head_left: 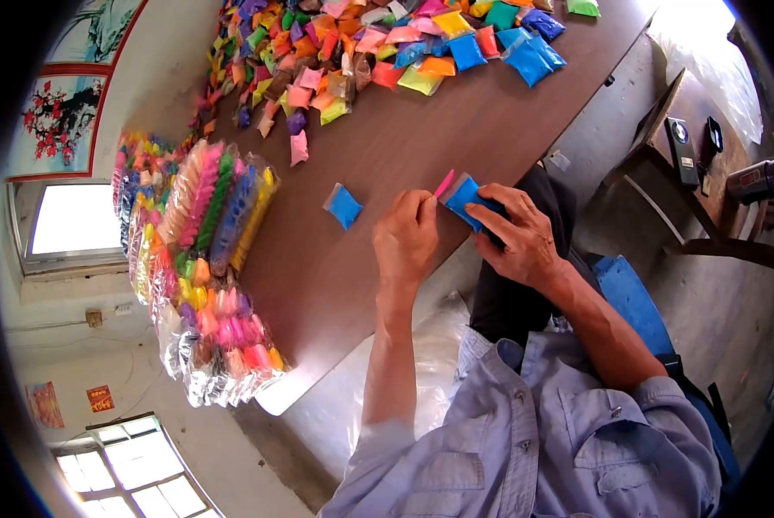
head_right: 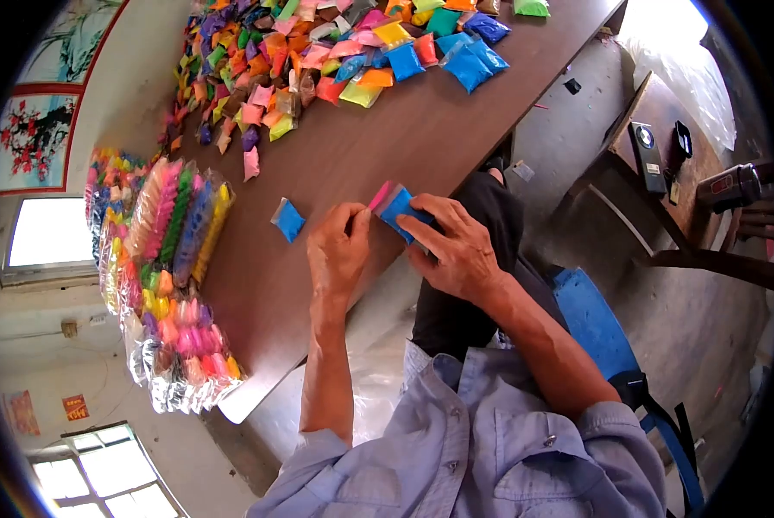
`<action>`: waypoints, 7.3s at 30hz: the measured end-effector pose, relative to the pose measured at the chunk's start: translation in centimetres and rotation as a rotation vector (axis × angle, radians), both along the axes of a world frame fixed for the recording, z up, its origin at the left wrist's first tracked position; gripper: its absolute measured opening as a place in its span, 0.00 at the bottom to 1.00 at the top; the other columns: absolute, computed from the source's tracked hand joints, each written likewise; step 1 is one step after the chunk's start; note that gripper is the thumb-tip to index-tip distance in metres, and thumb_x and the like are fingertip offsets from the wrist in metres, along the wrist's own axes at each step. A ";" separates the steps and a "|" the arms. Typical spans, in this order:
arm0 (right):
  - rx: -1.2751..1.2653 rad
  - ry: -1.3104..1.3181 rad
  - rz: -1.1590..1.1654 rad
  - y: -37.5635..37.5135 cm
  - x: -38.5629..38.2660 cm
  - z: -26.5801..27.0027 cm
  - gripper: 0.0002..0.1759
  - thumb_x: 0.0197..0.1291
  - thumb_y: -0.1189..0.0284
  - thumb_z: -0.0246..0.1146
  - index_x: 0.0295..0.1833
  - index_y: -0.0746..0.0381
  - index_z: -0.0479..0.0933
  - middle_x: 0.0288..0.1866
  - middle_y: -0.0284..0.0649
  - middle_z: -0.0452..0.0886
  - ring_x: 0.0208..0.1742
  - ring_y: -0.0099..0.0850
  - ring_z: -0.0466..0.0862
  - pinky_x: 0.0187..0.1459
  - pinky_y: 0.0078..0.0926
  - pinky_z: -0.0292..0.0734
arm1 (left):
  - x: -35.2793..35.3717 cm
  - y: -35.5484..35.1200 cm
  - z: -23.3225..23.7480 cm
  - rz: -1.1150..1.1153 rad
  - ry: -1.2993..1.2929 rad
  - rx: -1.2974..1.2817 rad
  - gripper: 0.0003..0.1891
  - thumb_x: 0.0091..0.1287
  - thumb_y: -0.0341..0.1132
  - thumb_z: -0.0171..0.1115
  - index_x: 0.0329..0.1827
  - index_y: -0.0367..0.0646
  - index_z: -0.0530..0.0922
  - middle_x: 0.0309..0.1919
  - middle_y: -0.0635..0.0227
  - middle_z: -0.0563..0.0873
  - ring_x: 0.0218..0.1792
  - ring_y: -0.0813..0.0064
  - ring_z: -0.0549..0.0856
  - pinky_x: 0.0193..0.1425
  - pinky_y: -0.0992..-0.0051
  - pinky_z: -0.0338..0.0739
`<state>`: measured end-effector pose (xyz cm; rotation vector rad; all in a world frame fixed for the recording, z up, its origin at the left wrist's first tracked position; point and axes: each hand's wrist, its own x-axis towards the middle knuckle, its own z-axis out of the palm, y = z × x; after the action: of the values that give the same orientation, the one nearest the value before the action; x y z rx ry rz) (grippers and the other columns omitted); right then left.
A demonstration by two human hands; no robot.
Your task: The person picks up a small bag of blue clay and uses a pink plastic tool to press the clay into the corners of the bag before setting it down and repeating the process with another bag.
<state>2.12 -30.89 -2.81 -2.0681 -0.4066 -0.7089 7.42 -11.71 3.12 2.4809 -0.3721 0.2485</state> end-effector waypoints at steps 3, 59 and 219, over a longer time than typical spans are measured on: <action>0.011 -0.013 -0.006 0.0 0.0 -0.2 0.30 0.48 0.83 0.75 0.60 0.57 0.85 0.63 0.46 0.82 0.61 0.49 0.86 0.61 0.41 0.85 | -1.6 -0.7 1.4 0.000 0.036 -0.029 0.04 0.75 0.32 0.68 0.44 0.41 0.86 0.38 0.56 0.90 0.37 0.52 0.89 0.41 0.59 0.82; 0.105 -0.024 -0.003 -0.1 -0.6 -1.7 0.26 0.49 0.86 0.77 0.56 0.60 0.87 0.54 0.45 0.79 0.47 0.41 0.87 0.45 0.33 0.87 | -1.0 -2.1 1.6 -0.151 -0.095 0.108 0.02 0.72 0.32 0.71 0.42 0.45 0.87 0.36 0.63 0.88 0.37 0.52 0.89 0.39 0.57 0.82; -0.062 -0.002 -0.085 0.5 1.0 0.6 0.20 0.55 0.73 0.79 0.55 0.56 0.87 0.59 0.37 0.88 0.48 0.37 0.92 0.50 0.32 0.88 | -3.3 0.3 -1.2 0.180 -0.153 0.042 0.02 0.73 0.28 0.71 0.43 0.39 0.87 0.32 0.58 0.89 0.28 0.63 0.88 0.34 0.66 0.80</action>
<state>3.07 -30.39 -2.25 -2.1535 -0.3470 -0.7577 4.16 -11.38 1.96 2.5465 -0.2178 0.5118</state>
